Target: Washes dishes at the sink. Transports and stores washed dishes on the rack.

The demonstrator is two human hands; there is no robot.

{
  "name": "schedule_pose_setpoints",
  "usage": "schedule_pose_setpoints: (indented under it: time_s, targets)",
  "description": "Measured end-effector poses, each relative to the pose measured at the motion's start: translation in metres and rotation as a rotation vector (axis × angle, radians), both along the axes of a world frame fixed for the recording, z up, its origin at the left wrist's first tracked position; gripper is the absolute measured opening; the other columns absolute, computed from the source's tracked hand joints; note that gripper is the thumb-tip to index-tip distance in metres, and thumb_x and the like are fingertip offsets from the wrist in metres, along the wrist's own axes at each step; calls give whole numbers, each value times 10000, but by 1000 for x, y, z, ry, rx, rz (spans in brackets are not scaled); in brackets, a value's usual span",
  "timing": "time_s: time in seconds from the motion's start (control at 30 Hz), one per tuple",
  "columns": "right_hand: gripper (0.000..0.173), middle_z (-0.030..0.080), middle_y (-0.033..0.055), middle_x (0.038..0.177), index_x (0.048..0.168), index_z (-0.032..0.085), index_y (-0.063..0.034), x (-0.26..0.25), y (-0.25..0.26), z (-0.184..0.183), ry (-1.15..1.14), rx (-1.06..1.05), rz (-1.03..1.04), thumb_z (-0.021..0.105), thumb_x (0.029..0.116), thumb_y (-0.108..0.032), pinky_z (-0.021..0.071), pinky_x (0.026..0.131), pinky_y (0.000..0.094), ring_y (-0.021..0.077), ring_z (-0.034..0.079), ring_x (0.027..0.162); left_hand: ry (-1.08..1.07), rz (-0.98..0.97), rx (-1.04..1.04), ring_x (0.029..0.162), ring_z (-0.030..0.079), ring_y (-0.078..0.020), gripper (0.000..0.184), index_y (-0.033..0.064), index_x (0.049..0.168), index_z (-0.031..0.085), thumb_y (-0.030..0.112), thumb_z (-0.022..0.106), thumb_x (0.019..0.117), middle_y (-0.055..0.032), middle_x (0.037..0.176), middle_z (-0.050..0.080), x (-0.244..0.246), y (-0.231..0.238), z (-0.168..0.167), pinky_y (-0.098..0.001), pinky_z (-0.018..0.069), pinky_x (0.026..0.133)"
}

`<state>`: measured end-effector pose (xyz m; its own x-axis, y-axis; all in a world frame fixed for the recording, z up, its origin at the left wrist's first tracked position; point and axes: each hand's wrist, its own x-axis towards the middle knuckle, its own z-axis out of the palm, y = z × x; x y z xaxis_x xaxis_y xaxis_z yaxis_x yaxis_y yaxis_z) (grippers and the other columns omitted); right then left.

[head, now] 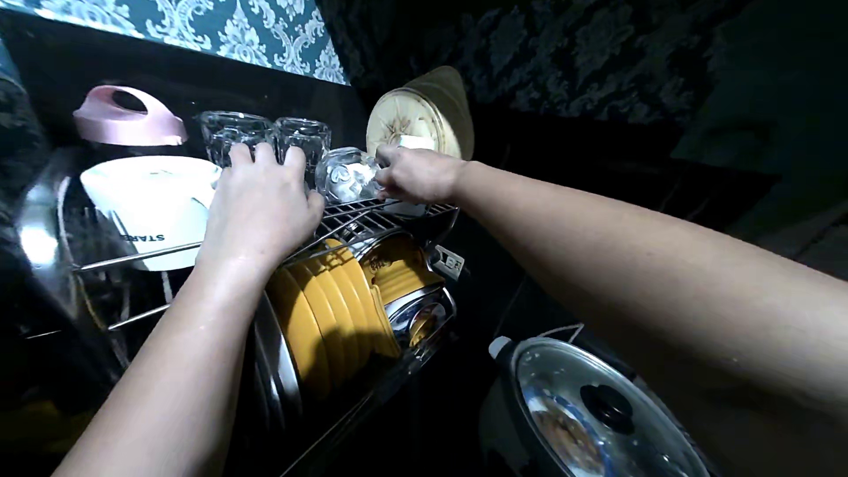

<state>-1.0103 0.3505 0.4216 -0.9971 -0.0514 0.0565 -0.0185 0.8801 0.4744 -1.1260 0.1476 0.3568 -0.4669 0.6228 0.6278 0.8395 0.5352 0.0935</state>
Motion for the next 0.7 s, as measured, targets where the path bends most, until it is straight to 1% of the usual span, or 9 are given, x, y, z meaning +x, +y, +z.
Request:
schedule_pose_setpoints:
  time_s: [0.1, 0.27, 0.33, 0.4, 0.47, 0.53, 0.57, 0.63, 0.7]
  targets:
    - [345, 570, 225, 1233, 1078, 705, 15, -3, 5, -5, 9, 12, 10, 561, 1063, -298, 531, 926, 493, 373, 611, 1121, 6, -8, -29, 1225, 481, -605, 429, -52, 1226, 574, 309, 576, 996, -379, 1240, 534, -1, -1, 1, -690, 478, 847]
    - [362, 557, 221, 1304, 1169, 698, -39, -11, 1, -2, -94, 91, -122, 532, 1074, -346, 526, 885, 577, 399, 613, 1146, 13, -25, -27, 1247, 468, -610, 437, -51, 1240, 563, 320, 566, 1010, -380, 1246, 532, -2, 0, 0, -705, 474, 851]
    - [332, 567, 210, 1313, 1178, 704, -51, -16, -4, 1, -160, 126, -180, 524, 1078, -312, 517, 886, 599, 406, 616, 1143, 15, -27, -27, 1247, 467, -607, 439, -53, 1231, 559, 327, 563, 1011, -377, 1243, 532, -2, 0, 0, -702, 473, 851]
    - [299, 600, 208, 1295, 1158, 704, -33, -22, -12, 2, -234, 134, -269, 540, 1071, -267, 502, 912, 633, 414, 626, 1146, 17, -27, -28, 1246, 466, -608, 438, -52, 1225, 558, 330, 558, 1011, -377, 1241, 531, -2, 0, 0, -702, 472, 848]
    - [316, 647, 224, 1233, 1155, 694, -10, -28, -20, 2, -285, 127, -352, 563, 1064, -283, 483, 935, 651, 424, 626, 1163, 16, -29, -30, 1253, 458, -615, 450, -55, 1240, 553, 332, 559, 1009, -385, 1252, 525, -2, 0, -1, -709, 469, 852]
    - [261, 673, 231, 1154, 1131, 695, 5, -34, -25, 1, -305, 117, -384, 605, 1039, -222, 488, 922, 635, 420, 638, 1135, 20, -25, -41, 1252, 454, -621, 454, -57, 1236, 546, 337, 558, 1011, -387, 1254, 521, 0, 1, 1, -711, 468, 851]
    - [235, 672, 232, 1145, 1126, 694, 14, -37, -28, 0, -320, 127, -394, 615, 1028, -184, 488, 924, 617, 415, 637, 1131, 17, -27, -43, 1255, 451, -623, 455, -59, 1239, 546, 333, 556, 1010, -390, 1258, 518, 1, 1, 1, -714, 465, 848]
    - [214, 660, 253, 1184, 1146, 693, 41, -40, -35, -1, -335, 118, -399, 619, 1013, -109, 471, 966, 599, 424, 619, 1161, 9, -39, -43, 1270, 427, -636, 465, -58, 1259, 539, 336, 557, 1012, -402, 1280, 501, 1, -1, 1, -737, 448, 855]
    - [238, 621, 297, 1262, 1194, 671, 71, -29, -41, 2, -320, 59, -395, 589, 1010, -54, 432, 1022, 619, 463, 573, 1229, 67, -109, -8, 1258, 396, -698, 500, -81, 1255, 525, 351, 542, 1004, -448, 1277, 484, -15, -5, -4, -799, 407, 862]
